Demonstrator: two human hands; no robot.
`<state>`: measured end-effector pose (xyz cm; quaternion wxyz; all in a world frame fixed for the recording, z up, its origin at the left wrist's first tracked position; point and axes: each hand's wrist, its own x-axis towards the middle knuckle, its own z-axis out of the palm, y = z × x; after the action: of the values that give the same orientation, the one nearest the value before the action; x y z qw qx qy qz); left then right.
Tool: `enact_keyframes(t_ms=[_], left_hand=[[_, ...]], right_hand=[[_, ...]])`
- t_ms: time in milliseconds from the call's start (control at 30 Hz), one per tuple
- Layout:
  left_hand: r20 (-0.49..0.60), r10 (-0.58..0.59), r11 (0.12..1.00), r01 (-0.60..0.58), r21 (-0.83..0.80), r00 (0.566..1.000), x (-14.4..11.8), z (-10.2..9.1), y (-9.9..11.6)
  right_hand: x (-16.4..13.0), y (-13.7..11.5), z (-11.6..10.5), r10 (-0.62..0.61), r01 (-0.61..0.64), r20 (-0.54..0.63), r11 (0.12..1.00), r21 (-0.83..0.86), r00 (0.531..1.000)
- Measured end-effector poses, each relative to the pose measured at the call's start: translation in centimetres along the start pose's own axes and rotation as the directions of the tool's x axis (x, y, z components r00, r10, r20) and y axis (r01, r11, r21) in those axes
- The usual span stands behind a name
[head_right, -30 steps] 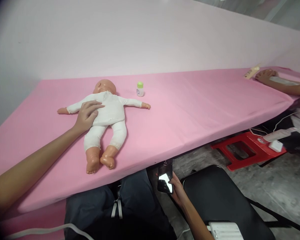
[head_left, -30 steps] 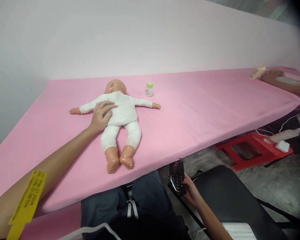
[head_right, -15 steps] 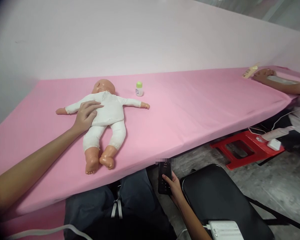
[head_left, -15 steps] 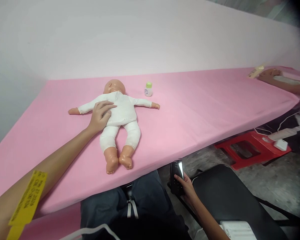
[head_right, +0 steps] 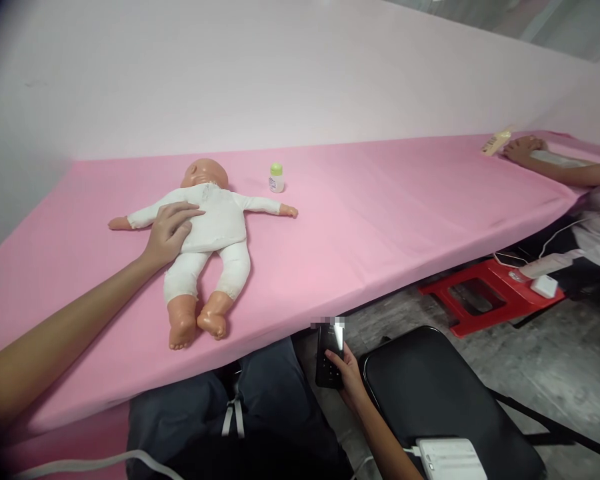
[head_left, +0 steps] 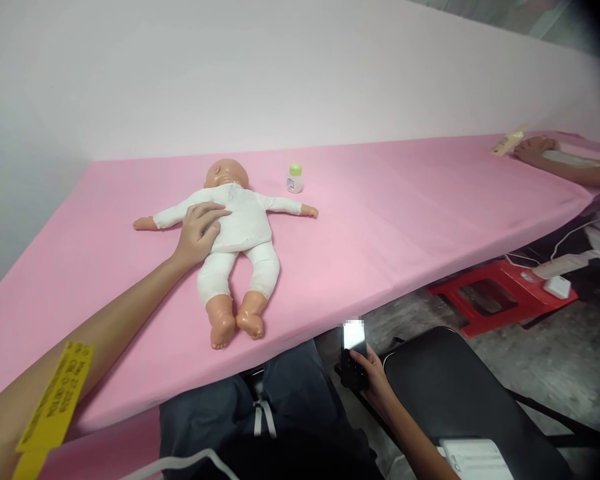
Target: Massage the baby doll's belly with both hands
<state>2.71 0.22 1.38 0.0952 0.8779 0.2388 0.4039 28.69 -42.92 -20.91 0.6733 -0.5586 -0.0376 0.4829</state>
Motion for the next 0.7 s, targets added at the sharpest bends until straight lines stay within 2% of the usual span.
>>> enact_keyframes(t_ms=[133,267,533,700], left_hand=[[0.004,-0.009,1.000,0.009,0.010,1.000,0.0,0.0,0.0],[0.008,-0.010,1.000,0.010,0.012,1.000,0.0,0.0,0.0],[0.009,-0.006,1.000,0.006,0.002,1.000,0.0,-0.1,0.1],[0.012,-0.022,1.000,0.022,0.006,1.000,0.0,-0.1,0.1]], right_hand=[[0.0,0.2,0.0,-0.006,0.006,-0.009,1.000,-0.008,1.000],[0.1,0.3,-0.7,0.039,-0.038,-0.012,0.996,0.080,0.999],[0.2,0.2,-0.9,0.130,-0.162,0.159,0.965,0.205,0.979],[-0.2,0.1,-0.7,0.134,-0.159,0.159,0.975,0.153,0.978]])
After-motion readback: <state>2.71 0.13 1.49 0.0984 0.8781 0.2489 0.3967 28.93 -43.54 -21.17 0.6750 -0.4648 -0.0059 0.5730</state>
